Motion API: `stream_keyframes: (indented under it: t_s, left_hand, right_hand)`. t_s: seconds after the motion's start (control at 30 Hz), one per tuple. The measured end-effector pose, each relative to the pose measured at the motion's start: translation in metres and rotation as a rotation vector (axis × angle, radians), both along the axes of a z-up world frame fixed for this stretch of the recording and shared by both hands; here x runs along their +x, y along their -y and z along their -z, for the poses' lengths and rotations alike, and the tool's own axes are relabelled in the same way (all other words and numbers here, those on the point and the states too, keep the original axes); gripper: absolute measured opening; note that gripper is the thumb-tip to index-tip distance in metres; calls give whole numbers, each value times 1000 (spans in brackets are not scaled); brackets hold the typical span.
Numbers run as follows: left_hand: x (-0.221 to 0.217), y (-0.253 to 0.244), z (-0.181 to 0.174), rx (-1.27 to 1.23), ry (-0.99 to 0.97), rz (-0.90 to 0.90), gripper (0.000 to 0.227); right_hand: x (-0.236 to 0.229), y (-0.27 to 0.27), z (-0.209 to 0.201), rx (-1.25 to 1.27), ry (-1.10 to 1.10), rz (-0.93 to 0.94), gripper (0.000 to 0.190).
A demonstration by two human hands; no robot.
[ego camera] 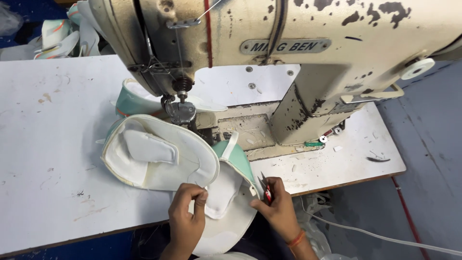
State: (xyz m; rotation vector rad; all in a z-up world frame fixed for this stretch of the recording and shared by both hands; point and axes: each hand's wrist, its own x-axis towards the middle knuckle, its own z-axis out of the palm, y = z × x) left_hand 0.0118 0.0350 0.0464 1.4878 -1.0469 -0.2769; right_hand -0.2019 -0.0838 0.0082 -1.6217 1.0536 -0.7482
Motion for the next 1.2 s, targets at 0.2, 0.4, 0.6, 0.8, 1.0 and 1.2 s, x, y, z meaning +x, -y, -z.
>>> stream_keyframes:
  t_s: [0.2, 0.4, 0.6, 0.8, 1.0, 1.2]
  left_hand:
    - [-7, 0, 3, 103, 267, 317, 17]
    - [33, 1, 17, 248, 271, -75, 17]
    - [29, -5, 43, 349, -216, 52, 15]
    - [11, 2, -49, 120, -461, 579, 43]
    - [32, -28, -32, 364, -239, 296, 33]
    - [68, -38, 14, -199, -867, 409, 33]
  right_hand:
    - [13, -3, 8, 30, 13, 166, 30]
    - [-62, 12, -23, 43, 472, 618, 33]
    - [-86, 2, -54, 19, 554, 691, 36]
    - [-48, -8, -60, -14, 657, 617, 40]
    - [-33, -11, -72, 94, 529, 621, 37]
    - [-20, -9, -63, 282, 566, 613, 43]
